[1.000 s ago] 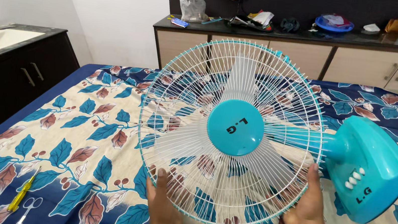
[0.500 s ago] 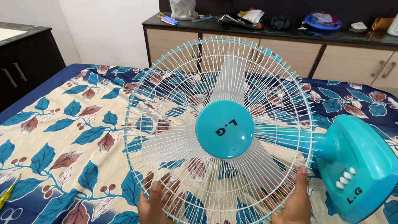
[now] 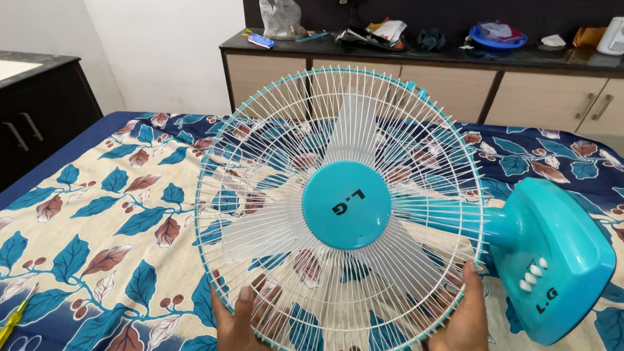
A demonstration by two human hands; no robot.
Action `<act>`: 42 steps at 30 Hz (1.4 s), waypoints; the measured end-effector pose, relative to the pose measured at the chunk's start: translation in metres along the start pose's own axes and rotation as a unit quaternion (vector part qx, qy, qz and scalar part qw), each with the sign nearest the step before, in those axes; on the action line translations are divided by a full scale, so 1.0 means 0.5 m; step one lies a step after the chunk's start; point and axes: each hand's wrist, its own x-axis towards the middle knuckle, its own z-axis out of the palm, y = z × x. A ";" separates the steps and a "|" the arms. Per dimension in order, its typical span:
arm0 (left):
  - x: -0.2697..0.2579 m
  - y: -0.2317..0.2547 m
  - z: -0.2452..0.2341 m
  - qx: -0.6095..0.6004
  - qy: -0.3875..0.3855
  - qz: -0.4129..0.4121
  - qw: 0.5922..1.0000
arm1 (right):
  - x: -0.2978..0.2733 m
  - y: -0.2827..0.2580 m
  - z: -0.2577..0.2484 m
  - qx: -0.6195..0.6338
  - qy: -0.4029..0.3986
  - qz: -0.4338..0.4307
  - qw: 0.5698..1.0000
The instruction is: The person assembles a table fan by attaching the fan blades to the motor hub, securing the rear grille with a screw, and then attaching the front grille. The person also uses a screwdriver to tighten screws on the fan base.
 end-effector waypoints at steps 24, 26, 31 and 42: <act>0.196 0.236 0.069 0.231 -0.056 -0.028 0.971 | 0.246 -0.332 0.331 -0.563 -0.087 0.019 0.822; 0.202 0.233 0.071 0.222 -0.090 0.025 0.971 | 0.239 -0.329 0.334 -0.532 -0.105 0.046 0.839; 0.221 0.232 0.086 0.229 -0.098 0.010 0.968 | 0.235 -0.334 0.329 -0.521 -0.133 0.068 0.840; 0.559 0.109 -0.063 0.310 -0.154 0.007 0.938 | 0.319 -0.373 0.371 -0.567 -0.183 0.028 0.803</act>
